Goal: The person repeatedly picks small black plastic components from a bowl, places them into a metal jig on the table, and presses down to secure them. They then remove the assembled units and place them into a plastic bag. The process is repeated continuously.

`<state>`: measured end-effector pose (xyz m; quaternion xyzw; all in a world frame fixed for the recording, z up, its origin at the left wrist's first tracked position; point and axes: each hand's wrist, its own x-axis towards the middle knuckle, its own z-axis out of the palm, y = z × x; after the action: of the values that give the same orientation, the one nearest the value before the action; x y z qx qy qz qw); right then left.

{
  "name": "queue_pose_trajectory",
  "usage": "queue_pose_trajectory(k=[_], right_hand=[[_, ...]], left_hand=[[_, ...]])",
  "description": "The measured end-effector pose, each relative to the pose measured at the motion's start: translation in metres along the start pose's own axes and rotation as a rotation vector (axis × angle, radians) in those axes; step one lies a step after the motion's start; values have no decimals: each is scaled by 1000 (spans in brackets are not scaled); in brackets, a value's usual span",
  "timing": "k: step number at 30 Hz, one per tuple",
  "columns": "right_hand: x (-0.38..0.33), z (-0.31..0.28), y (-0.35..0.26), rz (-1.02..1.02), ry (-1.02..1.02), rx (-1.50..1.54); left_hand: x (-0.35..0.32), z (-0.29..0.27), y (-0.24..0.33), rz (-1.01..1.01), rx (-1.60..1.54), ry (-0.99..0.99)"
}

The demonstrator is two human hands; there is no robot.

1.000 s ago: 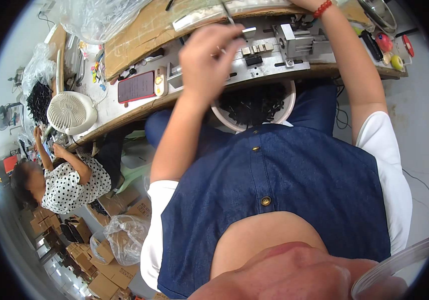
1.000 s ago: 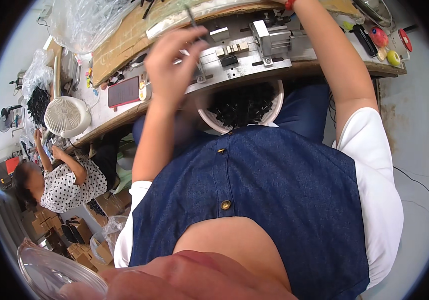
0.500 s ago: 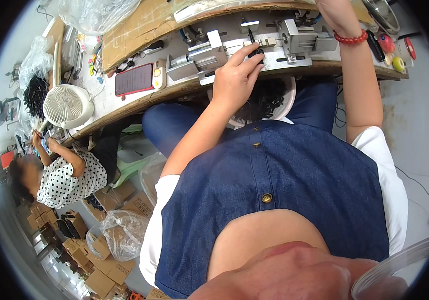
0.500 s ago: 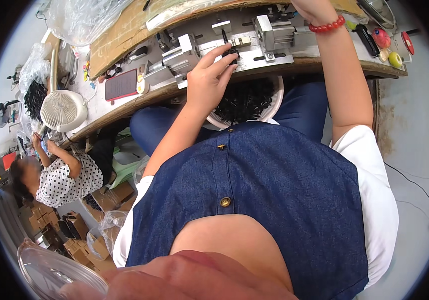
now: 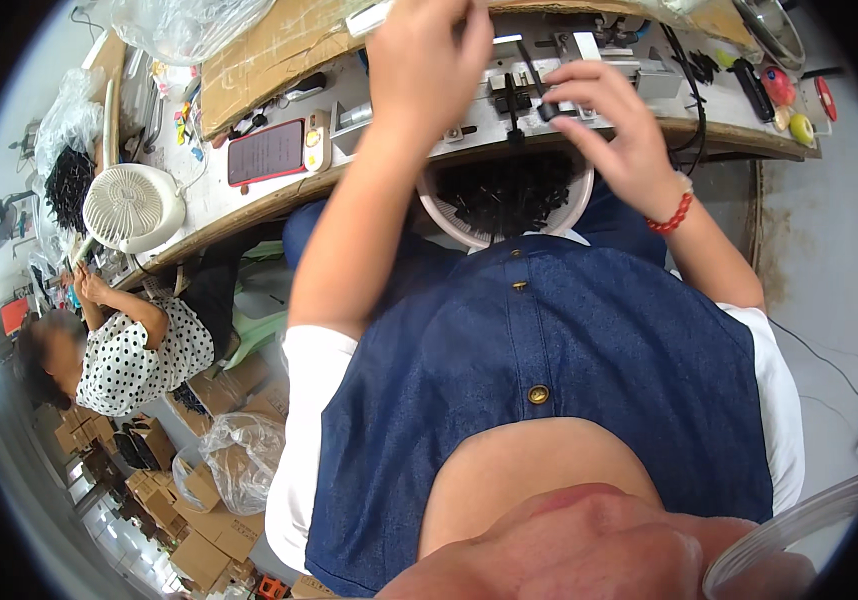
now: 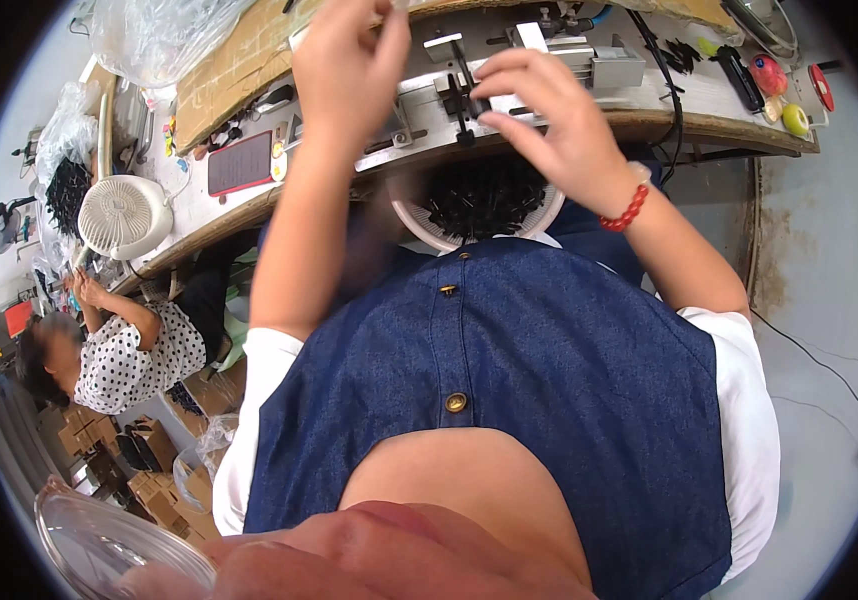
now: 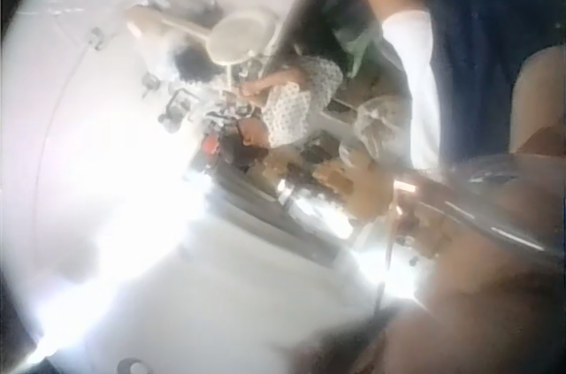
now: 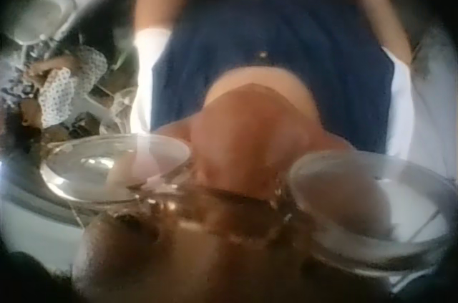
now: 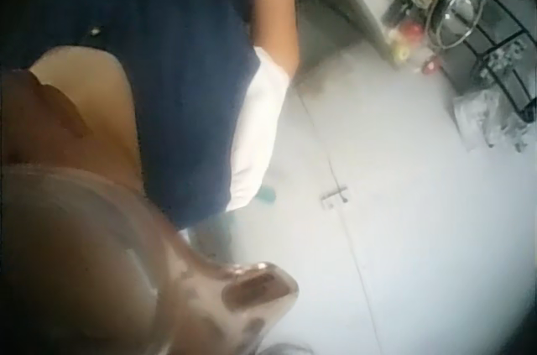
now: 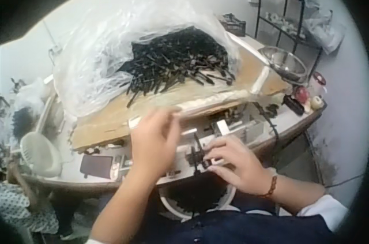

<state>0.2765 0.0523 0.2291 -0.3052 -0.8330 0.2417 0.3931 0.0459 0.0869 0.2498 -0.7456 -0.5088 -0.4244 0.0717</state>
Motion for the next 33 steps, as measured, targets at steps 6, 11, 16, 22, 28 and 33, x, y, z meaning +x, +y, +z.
queue_pose_trajectory(k=[6, 11, 16, 22, 28, 33], right_hand=[[-3, 33, 12, -158, -70, -311], [-1, 42, 24, -211, -80, -531], [6, 37, 20, -240, -101, -465], [75, -45, 47, -287, 152, -606], [118, -99, 114, -41, -56, -691], [125, -99, 124, -130, -157, -652]], left_hand=[[103, 41, -43, -162, 176, -282], [123, 56, -31, -190, 356, -393], [108, 34, -31, -215, 150, -324], [24, -12, 12, -159, -464, -97], [-78, 1, 31, -118, -288, -226], [-94, 19, 25, -172, -268, -245]])
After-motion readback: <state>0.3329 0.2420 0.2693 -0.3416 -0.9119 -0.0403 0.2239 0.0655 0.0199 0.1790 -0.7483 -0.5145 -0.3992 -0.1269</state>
